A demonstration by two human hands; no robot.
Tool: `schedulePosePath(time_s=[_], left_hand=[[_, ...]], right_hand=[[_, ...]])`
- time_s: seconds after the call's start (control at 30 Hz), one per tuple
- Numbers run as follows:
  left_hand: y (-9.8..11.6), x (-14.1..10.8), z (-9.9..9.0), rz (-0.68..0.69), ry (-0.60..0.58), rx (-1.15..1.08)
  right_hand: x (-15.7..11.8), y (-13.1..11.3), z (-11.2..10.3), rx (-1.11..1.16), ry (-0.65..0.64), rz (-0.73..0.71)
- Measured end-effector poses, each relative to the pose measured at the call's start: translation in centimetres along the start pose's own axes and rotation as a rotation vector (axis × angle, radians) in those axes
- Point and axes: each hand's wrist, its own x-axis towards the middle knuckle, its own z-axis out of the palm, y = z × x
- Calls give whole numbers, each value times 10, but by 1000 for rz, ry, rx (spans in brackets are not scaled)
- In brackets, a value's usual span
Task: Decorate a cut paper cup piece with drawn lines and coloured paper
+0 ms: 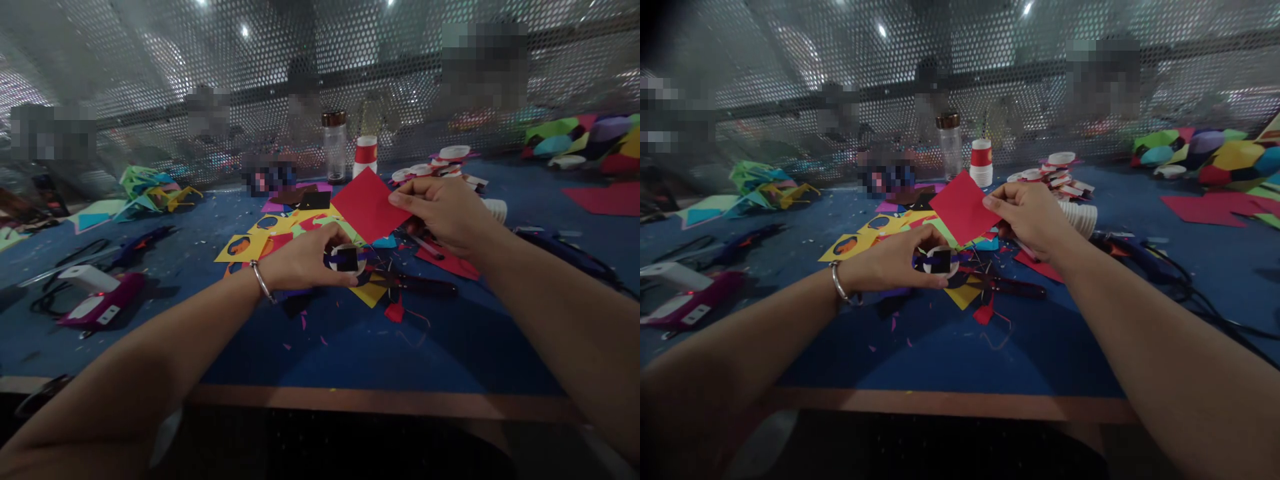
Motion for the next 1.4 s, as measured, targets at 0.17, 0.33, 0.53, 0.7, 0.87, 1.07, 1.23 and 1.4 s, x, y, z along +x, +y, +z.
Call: schedulePosePath(time_s=[0.17, 0.33, 0.53, 0.7, 0.87, 1.07, 1.23, 1.4], left_hand=[[-10, 8, 2, -60, 141, -176], [-6, 12, 11, -34, 227, -417], [1, 9, 17, -215, 127, -846], [4, 9, 13, -285, 70, -1070], [10, 8, 11, -352, 56, -1136], [10, 10, 7, -414, 76, -1274], [10, 11, 10, -379, 112, -1193], [10, 10, 15, -352, 140, -1142]], right_hand=[[0, 3, 4, 107, -20, 23], [-4, 1, 11, 178, -75, 59], [-9, -7, 14, 133, -73, 105], [-7, -4, 14, 61, -71, 115], [-6, -1, 12, -13, -94, 73], [-7, -2, 11, -92, -108, 46], [-10, -7, 14, -128, -98, 26], [-11, -6, 15, -113, -113, 21]])
